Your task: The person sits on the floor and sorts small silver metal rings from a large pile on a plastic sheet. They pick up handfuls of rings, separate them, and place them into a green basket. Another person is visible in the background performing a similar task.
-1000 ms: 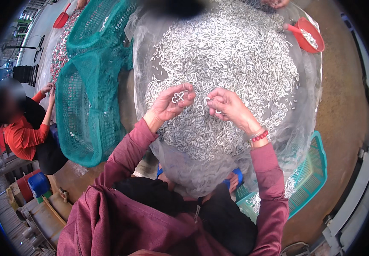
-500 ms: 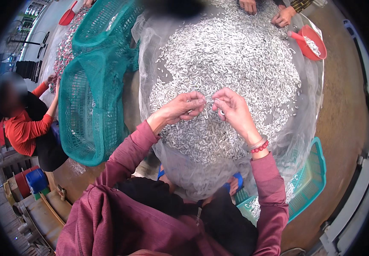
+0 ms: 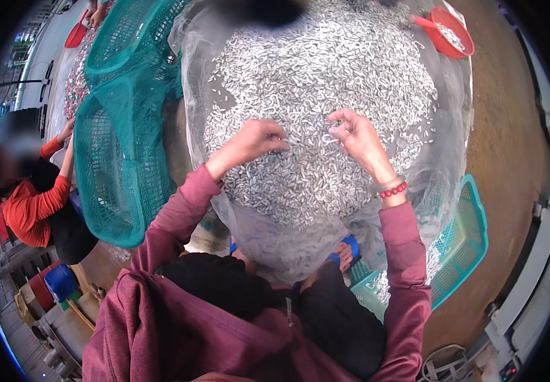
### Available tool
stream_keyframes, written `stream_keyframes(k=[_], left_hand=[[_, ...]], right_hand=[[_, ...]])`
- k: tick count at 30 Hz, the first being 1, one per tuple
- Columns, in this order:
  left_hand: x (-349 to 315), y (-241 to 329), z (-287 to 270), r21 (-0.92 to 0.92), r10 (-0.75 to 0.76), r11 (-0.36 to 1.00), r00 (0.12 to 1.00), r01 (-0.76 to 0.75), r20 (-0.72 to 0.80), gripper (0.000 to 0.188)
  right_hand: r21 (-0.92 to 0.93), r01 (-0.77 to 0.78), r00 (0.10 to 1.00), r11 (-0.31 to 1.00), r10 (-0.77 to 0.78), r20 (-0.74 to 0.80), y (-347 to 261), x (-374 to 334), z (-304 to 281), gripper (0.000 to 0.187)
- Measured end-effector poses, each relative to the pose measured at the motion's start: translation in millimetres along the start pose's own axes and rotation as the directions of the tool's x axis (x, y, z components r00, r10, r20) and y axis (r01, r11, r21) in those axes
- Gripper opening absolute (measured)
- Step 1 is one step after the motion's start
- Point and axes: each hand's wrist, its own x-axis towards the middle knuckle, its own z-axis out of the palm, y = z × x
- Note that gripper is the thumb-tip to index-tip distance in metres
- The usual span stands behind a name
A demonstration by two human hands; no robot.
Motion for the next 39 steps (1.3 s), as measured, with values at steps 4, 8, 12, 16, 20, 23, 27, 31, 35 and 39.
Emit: stream_keyframes(k=[4, 8, 12, 16, 20, 23, 27, 31, 35, 39], left_hand=[[-9.1, 26.3, -27.5, -0.492, -0.127, 0.862, 0.992, 0.123, 0.024, 0.018], [-11.7, 31.1, -38.1, -0.771, -0.205, 0.598, 0.972, 0.219, 0.117, 0.023], [-11.1, 20.2, -34.6, -0.99, -0.01, 0.132, 0.998, 0.055, 0.054, 0.024], [-4.0, 9.6, -28.8, -0.919, 0.191, -0.391, 0.981, 0.041, -0.037, 0.026], [8.3, -3.3, -26.4, -0.879, -0.002, -0.477, 1.0, 0.009, 0.012, 0.015], [33.2, -21.7, -27.6, -0.989, -0.18, 0.062, 0.976, 0.134, 0.121, 0.025], [66.1, -45.7, -1.9, -0.317, -0.169, 0.941, 0.978, 0.123, -0.121, 0.027], [80.1, -50.8, 19.4, 0.237, -0.023, 0.97, 0.994, 0.048, -0.107, 0.026], [69.3, -30.8, 6.5, 0.016, -0.092, 0.995, 0.991, 0.094, -0.099, 0.023], [43.6, -10.3, -22.0, -0.716, -0.202, 0.674, 0.978, 0.179, 0.054, 0.022]], right_hand=[[0.039, -0.166, 0.984, 0.985, 0.163, 0.076, 0.8, -1.9, -1.3, 0.023], [0.184, -0.277, 0.954, 0.943, 0.248, 0.166, -3.3, -3.2, -4.1, 0.029], [0.35, -0.301, 0.942, 0.887, 0.219, 0.255, 0.8, -4.2, -6.7, 0.028], [0.096, -0.211, 0.975, 0.973, 0.203, 0.085, 8.7, -3.0, -2.6, 0.026], [-0.126, -0.105, 0.994, 0.987, 0.105, -0.004, 13.2, -3.1, 1.7, 0.023], [0.262, -0.276, 0.949, 0.925, 0.217, 0.23, 13.6, -2.9, -7.9, 0.02], [0.029, -0.208, 0.977, 0.978, 0.209, -0.044, 13.0, 0.5, -14.2, 0.018], [0.266, -0.321, 0.945, 0.909, 0.287, 0.158, 5.6, -4.4, -15.0, 0.021], [0.629, -0.231, 0.927, 0.743, -0.028, 0.374, -6.1, -16.8, -25.5, 0.019], [0.775, -0.072, 0.961, 0.628, -0.164, 0.222, -0.1, -25.7, -41.0, 0.038]])
